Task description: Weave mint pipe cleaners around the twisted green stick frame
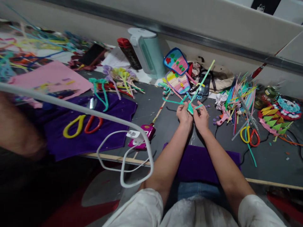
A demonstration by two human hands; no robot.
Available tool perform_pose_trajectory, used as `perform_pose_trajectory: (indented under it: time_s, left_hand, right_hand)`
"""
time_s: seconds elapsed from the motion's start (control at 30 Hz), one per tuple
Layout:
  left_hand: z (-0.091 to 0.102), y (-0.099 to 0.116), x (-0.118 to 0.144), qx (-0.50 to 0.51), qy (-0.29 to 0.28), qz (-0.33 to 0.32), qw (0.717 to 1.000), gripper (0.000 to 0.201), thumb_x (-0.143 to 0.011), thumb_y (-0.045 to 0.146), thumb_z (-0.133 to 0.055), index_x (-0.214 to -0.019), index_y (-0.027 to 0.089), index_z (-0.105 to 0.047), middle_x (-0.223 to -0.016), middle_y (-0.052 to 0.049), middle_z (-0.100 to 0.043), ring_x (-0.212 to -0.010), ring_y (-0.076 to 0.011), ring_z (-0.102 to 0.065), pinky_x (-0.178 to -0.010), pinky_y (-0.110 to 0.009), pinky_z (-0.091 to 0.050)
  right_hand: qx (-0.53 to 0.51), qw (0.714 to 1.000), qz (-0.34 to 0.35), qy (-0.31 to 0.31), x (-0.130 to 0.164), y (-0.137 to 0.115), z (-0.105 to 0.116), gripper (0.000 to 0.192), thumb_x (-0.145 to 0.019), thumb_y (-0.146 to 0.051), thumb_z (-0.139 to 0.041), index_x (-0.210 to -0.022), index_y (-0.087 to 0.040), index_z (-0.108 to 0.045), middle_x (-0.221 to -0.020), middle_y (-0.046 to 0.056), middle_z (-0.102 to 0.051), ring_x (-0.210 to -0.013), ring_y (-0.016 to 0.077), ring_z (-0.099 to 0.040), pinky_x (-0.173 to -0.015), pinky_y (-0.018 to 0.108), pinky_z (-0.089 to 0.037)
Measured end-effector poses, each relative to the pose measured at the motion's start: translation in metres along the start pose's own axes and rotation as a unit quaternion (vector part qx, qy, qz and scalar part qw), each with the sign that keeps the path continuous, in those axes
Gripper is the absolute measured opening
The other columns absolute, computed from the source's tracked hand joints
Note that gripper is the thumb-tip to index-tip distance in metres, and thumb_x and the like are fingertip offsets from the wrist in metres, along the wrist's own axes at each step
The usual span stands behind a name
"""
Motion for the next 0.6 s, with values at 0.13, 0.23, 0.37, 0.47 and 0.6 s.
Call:
perform_pose_trajectory:
  time_s: [0.13,0.23,0.37,0.47,0.6]
  left_hand:
    - [-0.005,-0.010,-0.004,0.004,-0.032,0.052,0.998,0.030,-0.071,0.019,-0.088,-0.076,0.019,-0.058,-0.083,-0.003,-0.075,-0.089,-0.0166,-0.074,-0.087,-0.029,-0.057]
    - [-0.014,-0.020,0.001,0.003,-0.075,0.132,0.988,0.019,-0.076,0.018,-0.084,-0.077,0.018,-0.064,-0.080,-0.004,-0.075,-0.080,-0.0157,-0.074,-0.082,-0.027,-0.059]
    - [-0.025,-0.027,0.015,-0.007,-0.117,0.223,0.968,0.013,-0.077,0.017,-0.083,-0.078,0.017,-0.069,-0.080,-0.006,-0.076,-0.070,-0.0165,-0.073,-0.069,-0.027,-0.062]
    - [-0.028,-0.024,0.023,-0.038,-0.132,0.222,0.965,0.017,-0.073,0.017,-0.086,-0.079,0.016,-0.070,-0.078,-0.005,-0.076,-0.064,-0.0149,-0.071,-0.062,-0.025,-0.060]
    - [-0.025,-0.017,0.027,-0.051,-0.113,0.153,0.980,0.026,-0.064,0.019,-0.092,-0.073,0.016,-0.068,-0.072,-0.002,-0.074,-0.062,-0.0141,-0.070,-0.064,-0.027,-0.061]
  right_hand:
    - [-0.007,1.000,0.006,0.000,-0.009,0.000,0.014,0.020,-0.094,-0.026,-0.052,-0.093,-0.022,-0.071,-0.120,0.012,-0.074,-0.121,0.0219,-0.067,-0.103,0.041,-0.054]
    - [-0.049,0.999,0.015,0.007,-0.017,0.004,0.026,0.020,-0.096,-0.030,-0.052,-0.090,-0.023,-0.069,-0.113,0.011,-0.076,-0.115,0.0221,-0.070,-0.104,0.042,-0.053]
    - [-0.122,0.992,-0.009,0.009,-0.026,0.021,0.037,0.018,-0.095,-0.035,-0.054,-0.091,-0.021,-0.064,-0.115,0.011,-0.074,-0.101,0.0216,-0.074,-0.096,0.041,-0.057]
    - [-0.128,0.990,-0.031,0.046,-0.029,0.031,0.047,0.020,-0.092,-0.037,-0.055,-0.091,-0.020,-0.064,-0.119,0.014,-0.070,-0.105,0.0233,-0.072,-0.091,0.040,-0.058]
    - [-0.009,0.994,0.000,0.106,-0.026,0.020,0.060,0.016,-0.087,-0.035,-0.063,-0.085,-0.020,-0.070,-0.126,0.013,-0.064,-0.121,0.0252,-0.062,-0.107,0.045,-0.049]
Point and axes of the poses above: each hand's wrist, its own x-axis away from the middle knuckle, its own z-axis out of the back of the hand, y = z × x, the point moved 8 cm from there along -x, towards the middle knuckle
